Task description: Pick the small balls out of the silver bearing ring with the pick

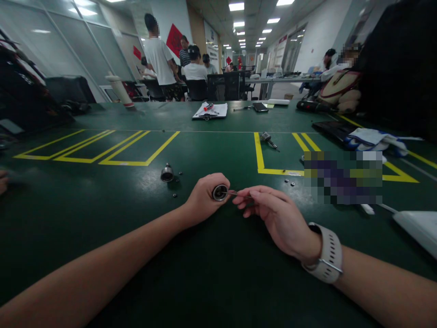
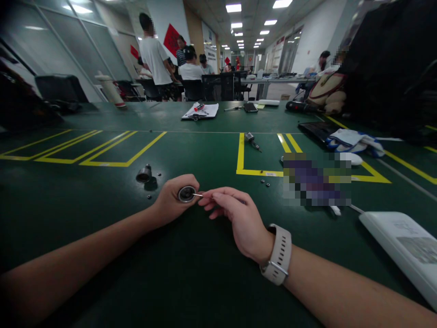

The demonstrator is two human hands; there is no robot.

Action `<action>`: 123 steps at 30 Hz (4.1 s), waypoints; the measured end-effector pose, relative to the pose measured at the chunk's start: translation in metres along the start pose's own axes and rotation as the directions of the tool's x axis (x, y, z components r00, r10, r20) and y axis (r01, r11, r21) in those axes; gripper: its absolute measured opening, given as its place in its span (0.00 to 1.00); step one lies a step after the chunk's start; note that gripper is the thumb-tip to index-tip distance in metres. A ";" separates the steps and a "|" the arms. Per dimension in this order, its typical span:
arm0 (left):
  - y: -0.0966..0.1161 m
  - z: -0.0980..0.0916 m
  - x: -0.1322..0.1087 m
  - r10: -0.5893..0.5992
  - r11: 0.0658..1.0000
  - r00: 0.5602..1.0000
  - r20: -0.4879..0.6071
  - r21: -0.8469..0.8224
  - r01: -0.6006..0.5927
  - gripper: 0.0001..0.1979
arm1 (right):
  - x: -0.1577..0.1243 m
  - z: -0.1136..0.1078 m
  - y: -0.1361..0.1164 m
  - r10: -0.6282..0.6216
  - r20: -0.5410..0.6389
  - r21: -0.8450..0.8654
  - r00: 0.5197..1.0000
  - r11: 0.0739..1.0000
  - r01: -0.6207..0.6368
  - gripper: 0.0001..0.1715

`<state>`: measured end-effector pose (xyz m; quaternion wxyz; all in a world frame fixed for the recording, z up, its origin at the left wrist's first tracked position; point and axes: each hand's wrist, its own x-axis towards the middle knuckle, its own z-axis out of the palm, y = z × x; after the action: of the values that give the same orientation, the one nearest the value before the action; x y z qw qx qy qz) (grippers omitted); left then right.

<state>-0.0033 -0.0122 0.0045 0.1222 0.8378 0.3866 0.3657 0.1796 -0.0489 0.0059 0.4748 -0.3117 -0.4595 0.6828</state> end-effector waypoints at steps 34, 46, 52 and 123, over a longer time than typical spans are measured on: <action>0.001 0.001 -0.003 -0.010 0.962 0.999 0.041 0.272 -0.001 0.08 | -0.010 0.004 -0.005 -0.183 0.039 -0.369 0.982 0.911 0.185 0.11; 0.002 0.002 -0.002 -0.056 0.988 0.998 0.007 0.143 0.054 0.09 | -0.007 0.002 -0.002 -0.152 0.042 -0.243 0.987 0.957 0.158 0.11; -0.002 0.005 0.000 -0.048 0.951 0.999 0.026 0.307 0.038 0.06 | -0.013 0.006 -0.007 -0.217 0.074 -0.538 0.973 0.813 0.223 0.11; -0.003 0.001 -0.001 -0.091 0.991 0.987 0.136 0.109 0.076 0.09 | -0.003 -0.002 0.000 -0.080 -0.140 -0.088 0.987 0.994 0.068 0.11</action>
<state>-0.0046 -0.0112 0.0013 0.1210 0.8496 0.4303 0.2799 0.1825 -0.0515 0.0053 0.5182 -0.3623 -0.4633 0.6209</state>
